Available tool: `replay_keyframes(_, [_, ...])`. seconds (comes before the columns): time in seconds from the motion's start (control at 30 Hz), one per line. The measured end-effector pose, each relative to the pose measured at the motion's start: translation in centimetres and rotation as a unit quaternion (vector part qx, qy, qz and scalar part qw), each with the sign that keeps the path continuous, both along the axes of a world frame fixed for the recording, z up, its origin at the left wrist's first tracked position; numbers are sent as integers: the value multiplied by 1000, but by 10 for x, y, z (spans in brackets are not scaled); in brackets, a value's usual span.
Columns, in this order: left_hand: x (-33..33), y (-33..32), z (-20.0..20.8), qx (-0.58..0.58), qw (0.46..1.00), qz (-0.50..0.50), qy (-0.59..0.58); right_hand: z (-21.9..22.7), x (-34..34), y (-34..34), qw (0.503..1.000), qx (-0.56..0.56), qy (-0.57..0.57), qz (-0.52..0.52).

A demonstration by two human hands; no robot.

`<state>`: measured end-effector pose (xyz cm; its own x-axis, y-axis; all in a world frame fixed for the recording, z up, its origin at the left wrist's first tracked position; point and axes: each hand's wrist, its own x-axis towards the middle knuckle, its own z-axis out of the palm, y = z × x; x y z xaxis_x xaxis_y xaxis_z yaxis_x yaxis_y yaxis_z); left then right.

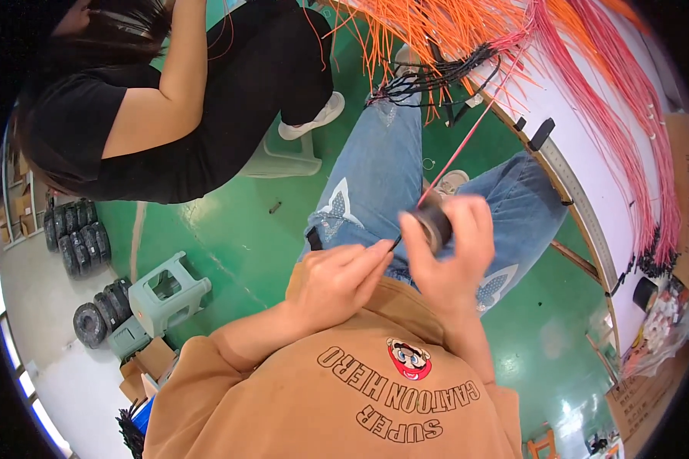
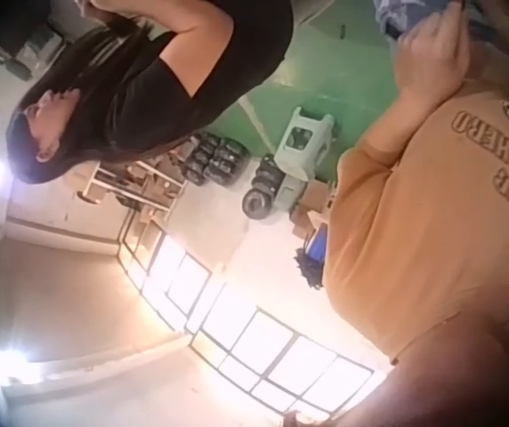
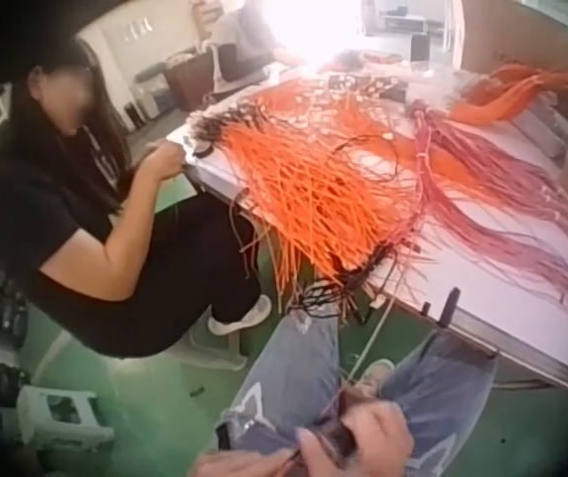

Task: Measuring wires with a ruler and attaching connectors and tape to assemble wire harnesses.

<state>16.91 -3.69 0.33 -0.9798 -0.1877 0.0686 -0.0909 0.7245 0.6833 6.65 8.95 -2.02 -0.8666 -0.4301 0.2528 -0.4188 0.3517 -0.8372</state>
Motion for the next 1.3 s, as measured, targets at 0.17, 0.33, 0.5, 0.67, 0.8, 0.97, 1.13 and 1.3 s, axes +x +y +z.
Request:
replay_keyframes(0.17, [-4, -1, 2, 151, 988, 43, 3, 10, -4, 12, 995, -76, -55, -44])
replay_keyframes(0.33, [-7, 1, 5, 262, 955, 101, -96, -13, 5, 6, 990, -24, -78, 117])
replay_keyframes(0.5, [-11, -4, -1, 225, 964, 118, -79, -36, 0, 7, 992, -25, 10, 125])
replay_keyframes(0.67, [-13, -2, -1, 127, 985, 111, -30, -6, -14, 11, 999, -14, -26, 45])
replay_keyframes(0.8, [-15, 3, 4, 123, 989, 85, 4, 17, -23, -20, 1000, -14, 17, -21])
replay_keyframes(0.97, [-12, -2, -6, 247, 961, 122, -13, -7, -5, 19, 989, -56, -113, 83])
replay_keyframes(1.13, [-13, 4, 5, 331, 916, 161, -158, -39, 3, 10, 994, -34, -22, 99])
replay_keyframes(1.3, [-21, -2, -5, 274, 940, 132, -154, -20, -7, 27, 995, -4, -58, 85])
